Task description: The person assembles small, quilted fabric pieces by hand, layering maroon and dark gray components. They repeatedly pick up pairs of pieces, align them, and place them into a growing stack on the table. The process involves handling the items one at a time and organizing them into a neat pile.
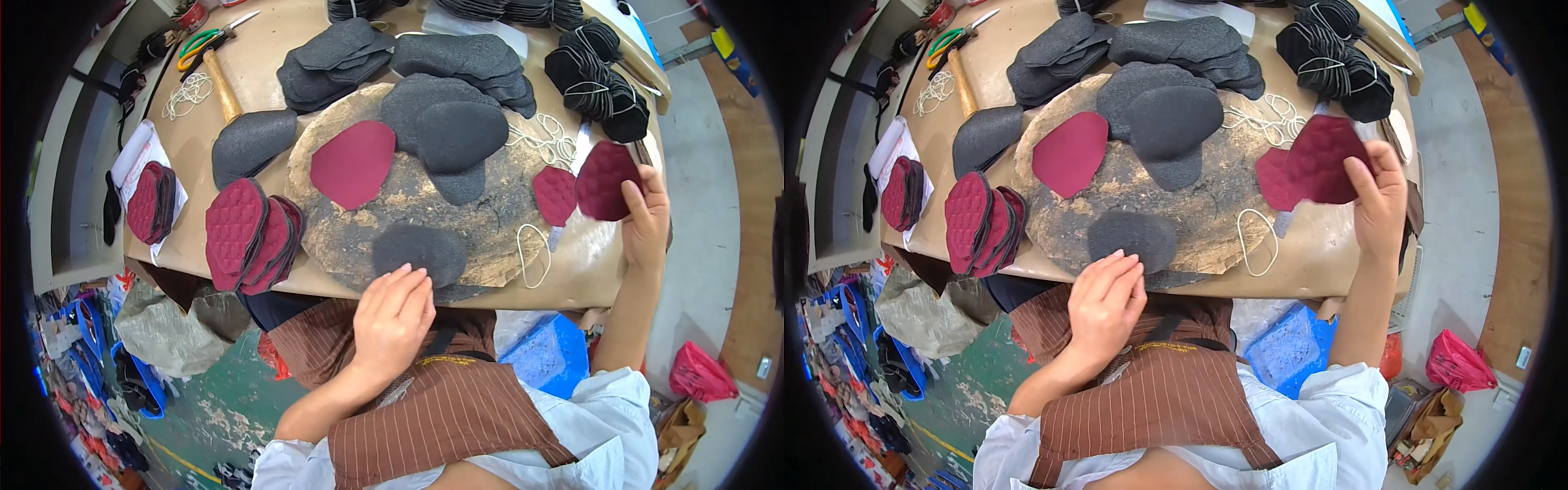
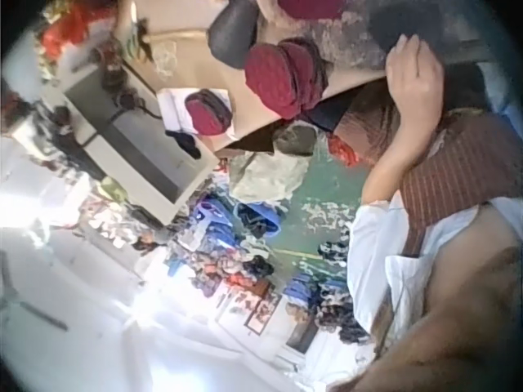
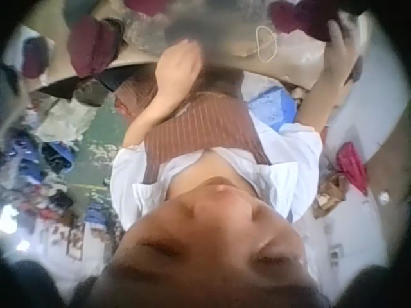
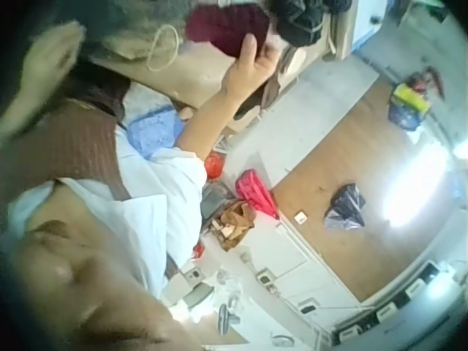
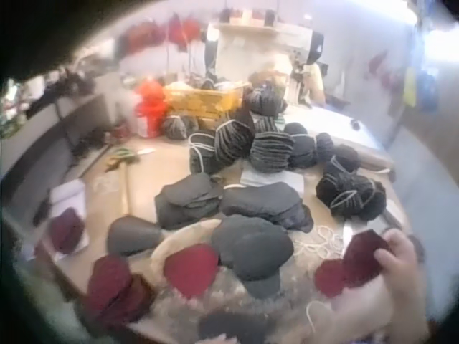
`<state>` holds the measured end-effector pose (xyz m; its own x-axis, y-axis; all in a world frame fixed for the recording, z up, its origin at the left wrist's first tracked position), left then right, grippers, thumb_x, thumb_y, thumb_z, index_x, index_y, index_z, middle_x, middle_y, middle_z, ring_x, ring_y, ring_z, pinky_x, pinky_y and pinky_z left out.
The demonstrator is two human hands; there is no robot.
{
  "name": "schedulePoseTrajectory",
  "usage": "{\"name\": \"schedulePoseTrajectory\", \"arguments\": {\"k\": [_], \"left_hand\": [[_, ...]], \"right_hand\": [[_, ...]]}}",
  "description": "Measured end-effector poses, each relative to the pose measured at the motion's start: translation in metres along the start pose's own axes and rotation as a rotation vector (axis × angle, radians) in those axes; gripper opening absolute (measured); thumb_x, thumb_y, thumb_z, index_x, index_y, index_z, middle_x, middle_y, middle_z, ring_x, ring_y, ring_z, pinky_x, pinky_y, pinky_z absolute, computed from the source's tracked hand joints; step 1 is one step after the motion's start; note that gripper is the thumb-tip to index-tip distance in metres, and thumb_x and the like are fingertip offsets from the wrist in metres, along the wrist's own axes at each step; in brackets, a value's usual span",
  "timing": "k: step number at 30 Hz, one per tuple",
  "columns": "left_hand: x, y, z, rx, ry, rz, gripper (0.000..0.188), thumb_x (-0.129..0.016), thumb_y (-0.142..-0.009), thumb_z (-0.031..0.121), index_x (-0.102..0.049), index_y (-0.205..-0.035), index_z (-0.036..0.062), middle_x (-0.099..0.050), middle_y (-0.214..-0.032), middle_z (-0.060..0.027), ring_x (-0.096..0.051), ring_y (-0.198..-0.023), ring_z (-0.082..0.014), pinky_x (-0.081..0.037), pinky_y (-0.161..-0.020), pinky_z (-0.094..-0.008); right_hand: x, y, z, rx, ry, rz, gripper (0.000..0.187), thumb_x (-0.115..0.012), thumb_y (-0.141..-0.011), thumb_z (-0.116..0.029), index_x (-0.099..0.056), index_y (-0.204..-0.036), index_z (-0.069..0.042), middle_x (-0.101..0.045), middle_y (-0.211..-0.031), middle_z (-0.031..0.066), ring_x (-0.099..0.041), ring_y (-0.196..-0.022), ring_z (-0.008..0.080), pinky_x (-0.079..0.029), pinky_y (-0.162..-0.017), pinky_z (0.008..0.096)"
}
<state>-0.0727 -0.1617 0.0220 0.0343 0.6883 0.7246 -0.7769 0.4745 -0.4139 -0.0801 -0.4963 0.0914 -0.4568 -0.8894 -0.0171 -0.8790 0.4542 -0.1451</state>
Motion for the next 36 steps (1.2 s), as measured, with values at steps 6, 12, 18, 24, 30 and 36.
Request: {"name": "schedulePoseTrajectory", "arguments": {"k": [6,12,18,24,30,36], "left_hand": [[0.007,0.038,0.003,0.052,-0.062,-0.191,0.062,-0.077,-0.073,0.019,-0.055,-0.129,0.0091,-0.034,-0.14,-0.0283,-0.037,-0.128,-0.0428,-0.03,-0.104,-0.0552],[0.014,0.063,-0.008,0.231,-0.195,-0.186,0.063,-0.073,-0.078,0.028,-0.049,-0.136,0.0231,-0.019,-0.143,-0.0312,-0.026,-0.131,-0.0452,-0.024,-0.102,-0.0622],[0.014,0.069,-0.011,0.26,-0.135,-0.176,0.061,-0.074,-0.076,0.024,-0.052,-0.133,0.021,-0.019,-0.143,-0.0317,-0.025,-0.133,-0.0448,-0.023,-0.102,-0.0617],[0.018,0.076,-0.019,0.238,-0.085,-0.178,0.061,-0.078,-0.071,0.02,-0.055,-0.128,0.0157,-0.023,-0.14,-0.0343,-0.023,-0.134,-0.0459,-0.023,-0.102,-0.0614],[0.017,0.083,-0.023,0.231,-0.035,-0.103,0.06,-0.078,-0.07,0.019,-0.056,-0.126,0.0137,-0.025,-0.139,-0.0342,-0.025,-0.134,-0.045,-0.021,-0.103,-0.0606],[0.004,0.074,-0.021,0.263,-0.229,-0.282,0.059,-0.07,-0.078,0.021,-0.052,-0.133,0.0336,-0.022,-0.142,-0.0294,-0.028,-0.131,-0.0426,-0.018,-0.104,-0.0597]], "right_hand": [[-0.064,0.028,0.036,-0.339,0.107,-0.347,0.021,-0.064,-0.086,0.0,-0.061,-0.107,-0.001,-0.064,-0.093,-0.0003,-0.058,-0.085,0.0058,-0.048,-0.077,0.0216],[-0.156,0.052,0.046,-0.499,0.166,-0.648,0.012,-0.066,-0.085,-0.002,-0.063,-0.096,0.0,-0.063,-0.086,-0.0016,-0.058,-0.08,0.0039,-0.048,-0.071,0.0214],[-0.176,0.055,0.062,-0.487,0.21,-0.636,0.012,-0.067,-0.086,-0.004,-0.062,-0.096,0.001,-0.064,-0.086,-0.0005,-0.058,-0.081,0.0041,-0.048,-0.072,0.0217],[-0.18,0.06,0.062,-0.417,0.239,-0.587,0.013,-0.067,-0.083,0.002,-0.06,-0.095,0.0,-0.059,-0.082,-0.0032,-0.054,-0.076,0.0023,-0.045,-0.067,0.0188],[-0.181,0.059,0.06,-0.396,0.303,-0.61,0.011,-0.068,-0.084,-0.001,-0.062,-0.093,0.001,-0.062,-0.084,-0.0008,-0.055,-0.078,0.0033,-0.047,-0.069,0.0207],[-0.182,0.06,0.062,-0.396,0.331,-0.581,0.012,-0.068,-0.083,0.002,-0.061,-0.093,0.0,-0.062,-0.082,-0.0018,-0.055,-0.074,0.0026,-0.046,-0.065,0.019]]}}
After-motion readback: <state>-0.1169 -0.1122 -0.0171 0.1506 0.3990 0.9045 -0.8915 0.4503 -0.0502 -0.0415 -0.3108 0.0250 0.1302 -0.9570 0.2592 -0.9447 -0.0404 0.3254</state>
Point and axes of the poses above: each hand's wrist, its own y-axis away from the middle knuckle, its own x-axis out of the back of the hand, z = x × y, the point moved 3 cm from there along -y, towards the middle knuckle
